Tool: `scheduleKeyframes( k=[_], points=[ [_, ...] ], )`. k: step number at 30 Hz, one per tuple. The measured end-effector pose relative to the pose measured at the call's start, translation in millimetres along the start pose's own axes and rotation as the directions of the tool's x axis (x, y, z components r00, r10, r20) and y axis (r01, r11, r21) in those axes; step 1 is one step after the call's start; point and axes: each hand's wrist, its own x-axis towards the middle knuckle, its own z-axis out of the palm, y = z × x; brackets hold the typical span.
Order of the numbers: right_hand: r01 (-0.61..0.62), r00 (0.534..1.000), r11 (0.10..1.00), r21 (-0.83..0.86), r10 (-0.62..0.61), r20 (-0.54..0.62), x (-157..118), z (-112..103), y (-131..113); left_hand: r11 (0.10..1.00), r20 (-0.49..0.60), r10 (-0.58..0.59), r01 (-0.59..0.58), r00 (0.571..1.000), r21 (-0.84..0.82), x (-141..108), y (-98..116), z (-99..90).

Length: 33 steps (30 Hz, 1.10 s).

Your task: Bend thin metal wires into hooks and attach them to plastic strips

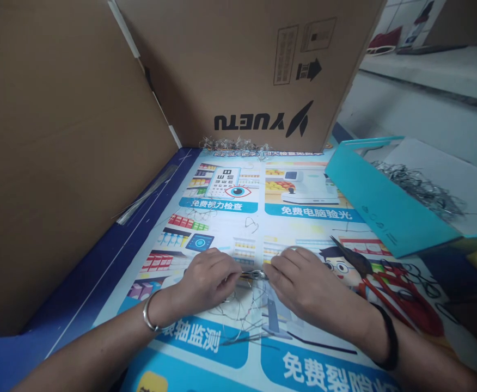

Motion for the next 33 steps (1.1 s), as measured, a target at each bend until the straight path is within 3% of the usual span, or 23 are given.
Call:
scheduleKeyframes(
  k=[21,33],
  points=[
    [0.012,0.997,0.996,0.088,-0.005,-0.08,0.4,1.6,2.5,0.997,0.039,0.057,-0.055,0.998,-0.048,0.8,-0.2,-3.1],
    [0.016,0.999,0.993,0.116,-0.011,-0.05,1.5,0.5,4.5,0.997,0.098,0.063,-0.058,0.993,-0.049,-2.9,-2.9,-2.4]
  ],
)
